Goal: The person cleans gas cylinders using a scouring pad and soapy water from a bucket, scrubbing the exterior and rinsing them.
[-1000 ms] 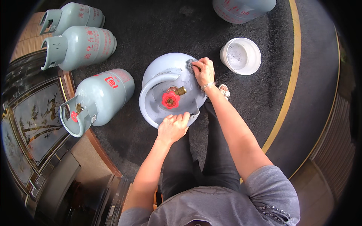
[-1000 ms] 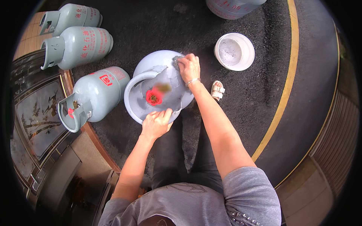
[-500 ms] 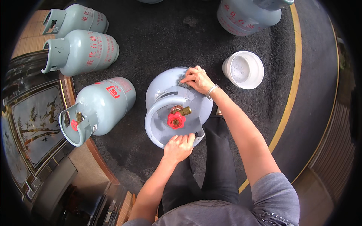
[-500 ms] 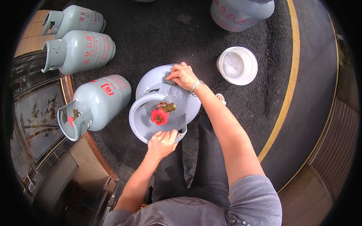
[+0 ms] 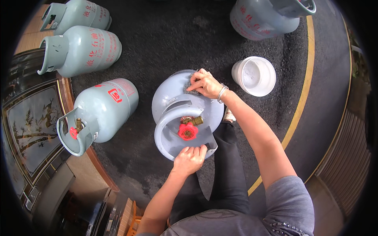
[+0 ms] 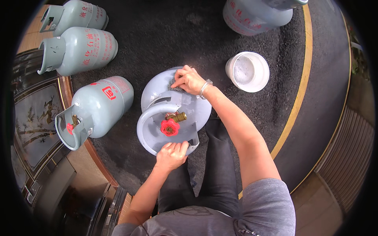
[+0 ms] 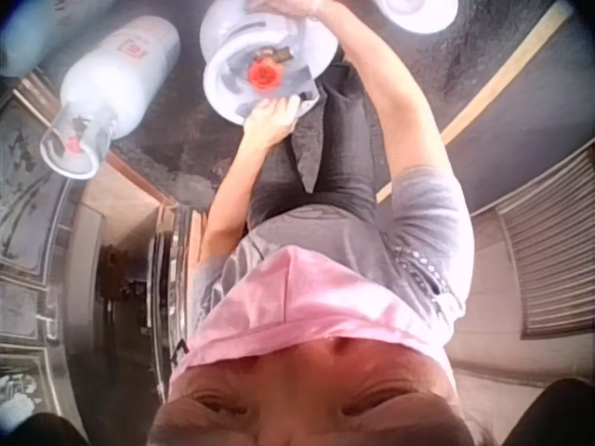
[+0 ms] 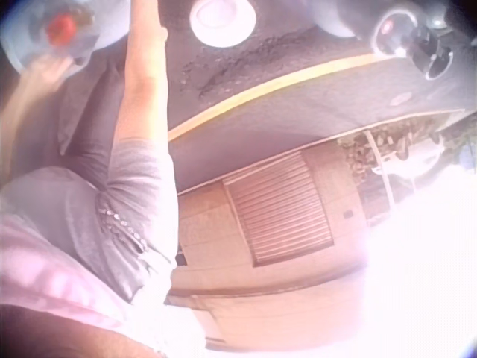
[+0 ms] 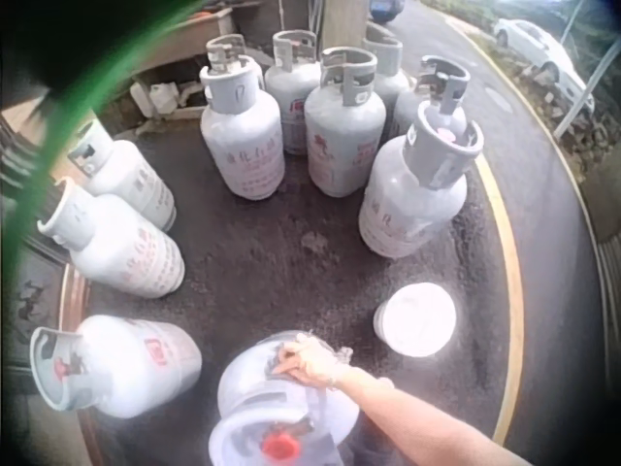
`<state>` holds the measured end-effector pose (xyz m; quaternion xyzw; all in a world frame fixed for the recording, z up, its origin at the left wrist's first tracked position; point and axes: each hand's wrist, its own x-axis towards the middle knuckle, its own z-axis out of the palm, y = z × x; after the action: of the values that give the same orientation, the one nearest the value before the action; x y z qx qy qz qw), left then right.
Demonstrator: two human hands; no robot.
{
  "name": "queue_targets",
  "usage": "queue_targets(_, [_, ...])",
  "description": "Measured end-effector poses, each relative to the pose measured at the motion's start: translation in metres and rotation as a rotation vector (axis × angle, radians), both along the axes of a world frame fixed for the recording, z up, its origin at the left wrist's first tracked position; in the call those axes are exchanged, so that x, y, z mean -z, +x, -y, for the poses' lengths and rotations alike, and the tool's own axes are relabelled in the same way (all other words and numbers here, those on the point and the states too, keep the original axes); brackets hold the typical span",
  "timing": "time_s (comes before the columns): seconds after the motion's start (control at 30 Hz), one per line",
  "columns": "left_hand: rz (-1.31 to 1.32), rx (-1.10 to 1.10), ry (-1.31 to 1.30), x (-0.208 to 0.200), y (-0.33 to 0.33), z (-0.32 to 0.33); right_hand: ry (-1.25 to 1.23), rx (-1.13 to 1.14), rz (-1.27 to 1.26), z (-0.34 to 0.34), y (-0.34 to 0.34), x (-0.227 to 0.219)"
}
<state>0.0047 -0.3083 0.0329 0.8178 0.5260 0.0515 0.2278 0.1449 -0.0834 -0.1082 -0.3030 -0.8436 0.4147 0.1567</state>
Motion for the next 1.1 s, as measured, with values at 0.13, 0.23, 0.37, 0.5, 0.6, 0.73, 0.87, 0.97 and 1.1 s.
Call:
queue_targets(0.13, [0.044,0.035,0.007,0.001,-0.002,-0.006,-0.013,-0.039,-0.058,-0.001,-0.032,-0.004])
queue_targets(0.23, [0.045,0.026,-0.037,-0.002,-0.004,-0.005,-0.012,0.196,-0.014,0.028,-0.001,-0.005])
queue_targets(0.37, [0.026,-0.001,-0.027,0.001,-0.001,-0.003,0.08,0.425,0.047,0.073,0.025,-0.017])
queue_targets(0.5, [0.017,0.011,-0.035,-0.004,0.0,-0.007,0.165,0.411,0.114,0.107,0.033,-0.036])
queue_targets(0.6, [0.023,0.009,-0.044,-0.004,0.0,-0.004,0.072,0.331,0.063,0.121,0.032,-0.034])
queue_targets(0.73, [0.038,-0.008,-0.025,-0.002,0.0,-0.003,0.06,0.417,-0.108,0.089,0.031,-0.038])
queue_targets(0.87, [0.049,-0.029,-0.062,-0.005,0.001,-0.006,-0.153,0.22,-0.117,0.093,0.008,-0.05])
queue_targets(0.97, [0.252,-0.111,-0.111,-0.021,-0.002,-0.015,-0.19,0.425,-0.214,0.1,0.001,-0.045])
queue_targets(1.1, [0.541,-0.382,0.063,-0.036,-0.013,-0.035,-0.2,0.728,-0.437,0.112,-0.005,-0.032])
